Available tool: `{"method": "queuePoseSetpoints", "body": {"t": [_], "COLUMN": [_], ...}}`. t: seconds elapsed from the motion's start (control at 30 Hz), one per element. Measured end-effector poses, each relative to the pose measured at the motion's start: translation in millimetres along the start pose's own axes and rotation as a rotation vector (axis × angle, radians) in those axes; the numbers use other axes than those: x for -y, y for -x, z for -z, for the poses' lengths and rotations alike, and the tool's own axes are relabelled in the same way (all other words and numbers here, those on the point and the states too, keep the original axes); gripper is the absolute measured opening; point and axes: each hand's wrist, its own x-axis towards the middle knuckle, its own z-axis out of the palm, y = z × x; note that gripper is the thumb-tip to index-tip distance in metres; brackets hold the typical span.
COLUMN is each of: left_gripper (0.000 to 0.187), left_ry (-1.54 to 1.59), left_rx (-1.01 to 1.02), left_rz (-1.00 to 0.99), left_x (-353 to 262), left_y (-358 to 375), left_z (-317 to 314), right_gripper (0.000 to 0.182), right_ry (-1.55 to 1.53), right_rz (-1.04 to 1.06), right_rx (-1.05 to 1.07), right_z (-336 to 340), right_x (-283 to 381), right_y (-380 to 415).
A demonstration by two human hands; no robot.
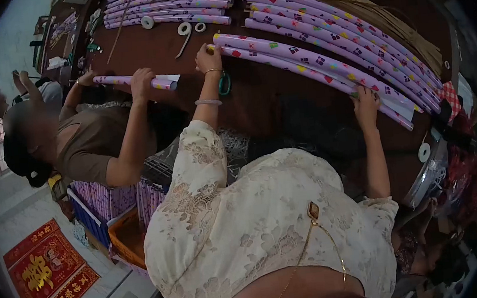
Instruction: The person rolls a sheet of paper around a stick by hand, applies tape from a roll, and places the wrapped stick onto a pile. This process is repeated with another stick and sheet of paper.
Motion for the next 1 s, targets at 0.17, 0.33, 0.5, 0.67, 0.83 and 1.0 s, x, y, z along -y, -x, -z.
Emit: {"method": "queuePoseSetpoints", "body": {"t": [0.17, 0.33, 0.5, 0.67, 0.83, 1.0], "left_gripper": [0.046, 0.047, 0.050, 0.047, 0.037, 0.034], "left_ry": [0.080, 0.114, 0.041, 0.098, -0.035, 0.338], "left_rx": [0.031, -0.007, 0.055, 0.072, -0.105, 0.207], "left_rz": [-0.099, -0.148, -0.123, 0.006, -0.261, -0.205], "left_x": [3.1, 10.3, -1.3, -8.9, 15.0, 4.9], "left_y": [17.1, 19.9, 23.2, 32.7, 24.3, 35.9], "left_z": [-18.6, -27.2, -12.3, -15.6, -42.4, -30.8], "right_gripper": [0.037, 0.034, 0.031, 0.030, 0.030, 0.038], "right_ry": [0.027, 0.022, 0.002, 0.051, 0.045, -0.026], "right_rz": [-0.067, -0.057, -0.071, -0.058, -0.054, -0.175], "right_rx": [0.038, 0.028, 0.008, -0.027, -0.071, 0.071], "right_z": [-8.0, 4.1, 0.2, 4.9, -11.0, -5.3], "right_x": [-26.1, -19.6, -20.6, -27.2, -44.7, -45.5], "right_y": [11.5, 13.3, 9.5, 16.9, 26.1, 32.3]}}
